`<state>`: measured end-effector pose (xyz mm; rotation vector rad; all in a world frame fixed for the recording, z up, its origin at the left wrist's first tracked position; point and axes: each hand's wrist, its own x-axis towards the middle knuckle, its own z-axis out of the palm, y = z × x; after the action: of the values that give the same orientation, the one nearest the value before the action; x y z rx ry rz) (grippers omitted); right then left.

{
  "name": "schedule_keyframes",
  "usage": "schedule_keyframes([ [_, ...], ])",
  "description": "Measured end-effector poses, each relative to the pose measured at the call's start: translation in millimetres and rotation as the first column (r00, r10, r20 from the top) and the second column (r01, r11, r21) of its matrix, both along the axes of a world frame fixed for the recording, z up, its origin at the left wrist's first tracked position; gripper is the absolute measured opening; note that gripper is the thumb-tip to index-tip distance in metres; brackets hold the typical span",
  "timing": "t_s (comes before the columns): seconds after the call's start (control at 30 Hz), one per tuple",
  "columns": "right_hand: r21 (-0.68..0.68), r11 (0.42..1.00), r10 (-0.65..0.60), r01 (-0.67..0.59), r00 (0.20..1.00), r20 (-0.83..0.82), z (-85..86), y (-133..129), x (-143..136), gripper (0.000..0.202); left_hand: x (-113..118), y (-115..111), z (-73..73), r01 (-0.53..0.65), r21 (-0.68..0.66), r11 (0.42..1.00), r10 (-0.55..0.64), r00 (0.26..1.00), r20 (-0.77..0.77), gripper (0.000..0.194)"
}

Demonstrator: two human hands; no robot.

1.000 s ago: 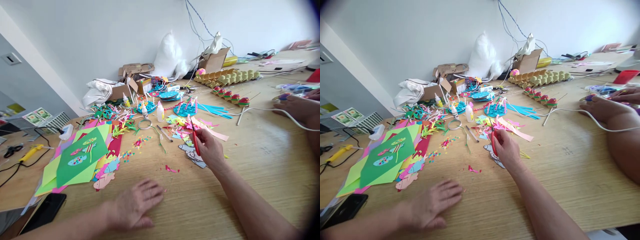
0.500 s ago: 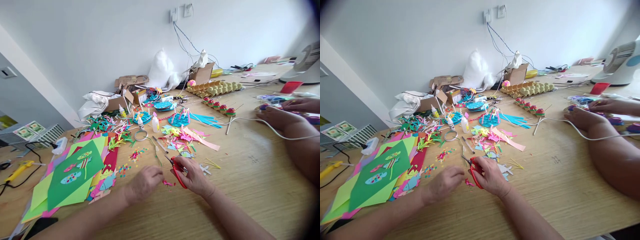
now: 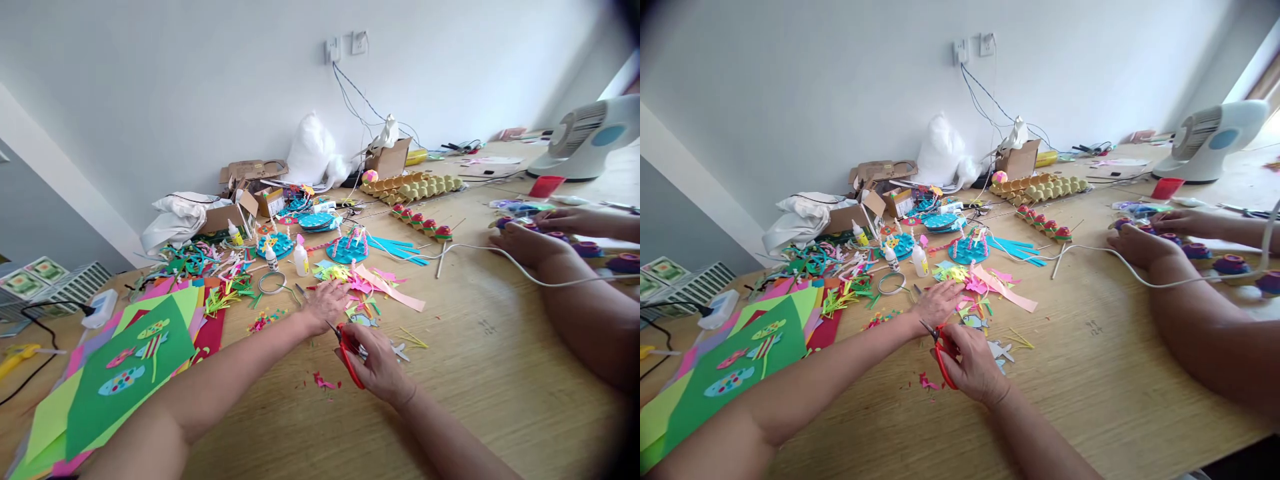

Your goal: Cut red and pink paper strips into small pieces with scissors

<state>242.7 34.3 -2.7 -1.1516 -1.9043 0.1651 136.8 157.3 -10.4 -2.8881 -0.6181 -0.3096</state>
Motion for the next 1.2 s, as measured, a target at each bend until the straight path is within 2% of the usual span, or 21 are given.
schedule_keyframes([
  [0.13,-0.015,1.0,-0.014,0.015,1.0,0.018,-1.6,2.2,-0.1,0.004,24.9,11.5,-11.7,0.001,-0.06,0.998,-0.002,1.0,-0.009,0.031],
  [0.3,-0.041,0.999,-0.023,0.025,0.999,0.036,-3.2,4.1,0.6,0.005,39.5,16.0,-21.1,0.036,-0.249,0.968,-0.024,0.999,0.049,0.03],
  [0.37,-0.056,0.998,-0.021,0.024,0.999,0.045,-3.9,4.8,0.8,0.006,41.0,16.8,-19.3,0.045,-0.279,0.959,-0.024,0.997,0.079,0.031],
  [0.47,-0.068,0.997,-0.026,0.03,0.998,0.059,-5.1,5.8,0.6,0.007,41.4,21.9,-6.6,0.08,-0.375,0.924,-0.001,0.979,0.205,0.034],
  [0.53,-0.074,0.997,-0.034,0.039,0.997,0.066,-5.9,6.3,0.4,0.007,41.8,28.9,5.3,0.123,-0.482,0.868,0.051,0.942,0.332,0.032],
  [0.63,-0.088,0.995,-0.04,0.046,0.997,0.069,-6.4,7.1,-0.1,0.007,42.8,41.0,19.3,0.136,-0.617,0.775,0.222,0.856,0.468,0.026],
  [0.8,-0.096,0.994,-0.046,0.051,0.997,0.056,-7.4,9.0,-0.1,0.009,42.7,49.2,24.6,0.207,-0.78,0.591,0.491,0.675,0.551,0.017],
  [0.93,-0.102,0.993,-0.062,0.066,0.997,0.042,-8.3,11.3,0.9,0.011,38.4,42.2,28.2,0.34,-0.824,0.453,0.622,0.541,0.566,0.007],
  [1.0,-0.112,0.991,-0.073,0.077,0.996,0.043,-8.0,12.0,1.7,0.011,32.3,36.0,33.7,0.407,-0.824,0.394,0.666,0.492,0.561,0.012],
  [1.1,-0.125,0.987,-0.098,0.098,0.995,0.006,-6.5,12.5,2.9,0.01,16.3,24.1,44.2,0.489,-0.816,0.309,0.711,0.45,0.54,0.027],
  [1.2,-0.17,0.979,-0.127,0.109,0.987,-0.099,-4.3,12.3,4.0,0.01,-5.6,9.8,53.1,0.536,-0.807,0.248,0.735,0.439,0.517,0.023],
])
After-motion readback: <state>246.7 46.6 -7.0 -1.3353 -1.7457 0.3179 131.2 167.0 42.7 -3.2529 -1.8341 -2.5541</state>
